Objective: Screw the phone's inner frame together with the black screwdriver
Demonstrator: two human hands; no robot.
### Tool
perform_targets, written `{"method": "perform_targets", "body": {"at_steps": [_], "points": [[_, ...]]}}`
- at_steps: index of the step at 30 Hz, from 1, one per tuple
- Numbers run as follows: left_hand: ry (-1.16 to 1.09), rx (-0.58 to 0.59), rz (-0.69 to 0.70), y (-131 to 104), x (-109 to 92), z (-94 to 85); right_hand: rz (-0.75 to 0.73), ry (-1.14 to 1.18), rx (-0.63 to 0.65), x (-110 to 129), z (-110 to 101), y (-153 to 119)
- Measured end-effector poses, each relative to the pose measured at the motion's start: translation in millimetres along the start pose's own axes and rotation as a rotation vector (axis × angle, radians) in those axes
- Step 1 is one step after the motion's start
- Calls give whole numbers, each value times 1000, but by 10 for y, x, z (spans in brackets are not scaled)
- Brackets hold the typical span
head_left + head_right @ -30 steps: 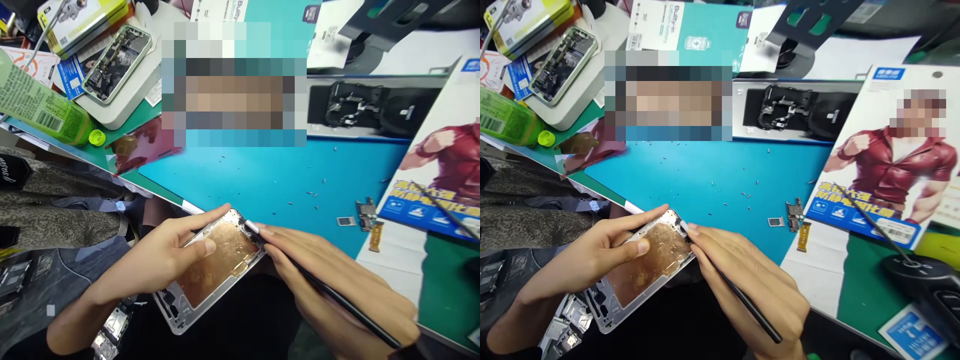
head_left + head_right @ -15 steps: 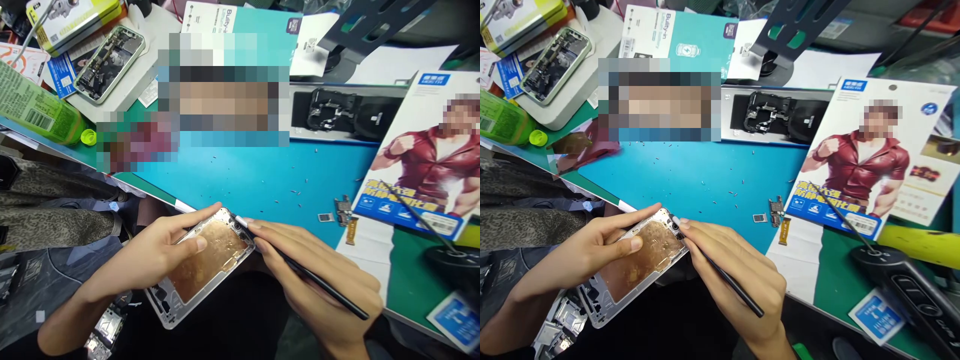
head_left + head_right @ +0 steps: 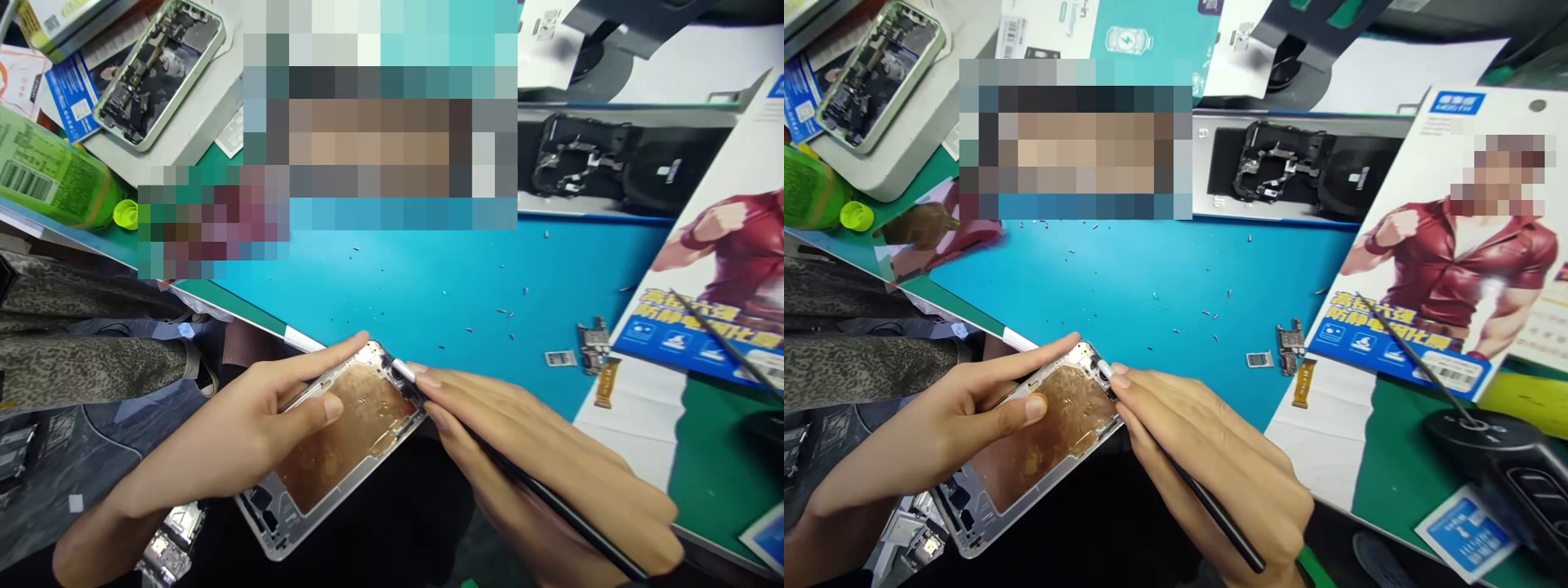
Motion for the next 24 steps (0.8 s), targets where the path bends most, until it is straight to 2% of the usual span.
{"method": "perform_targets", "body": {"at_steps": [15, 19, 24], "points": [[33, -20, -18, -3, -17, 19, -14, 7, 203, -119, -133, -41], [7, -15, -17, 4, -30, 13, -80, -8, 276, -126, -135, -26], [47, -9, -49, 13, -36, -2, 32, 3, 194, -65, -111, -6]]}}
Point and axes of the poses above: each hand's wrist, its own y-axis towards the middle knuckle, its own z-axis out of the palm, x = y × z, the point moved 1 cm from there along y, towards the middle knuckle, and after that the axes turned 13 degrees about -y, right-handed, at the moved point
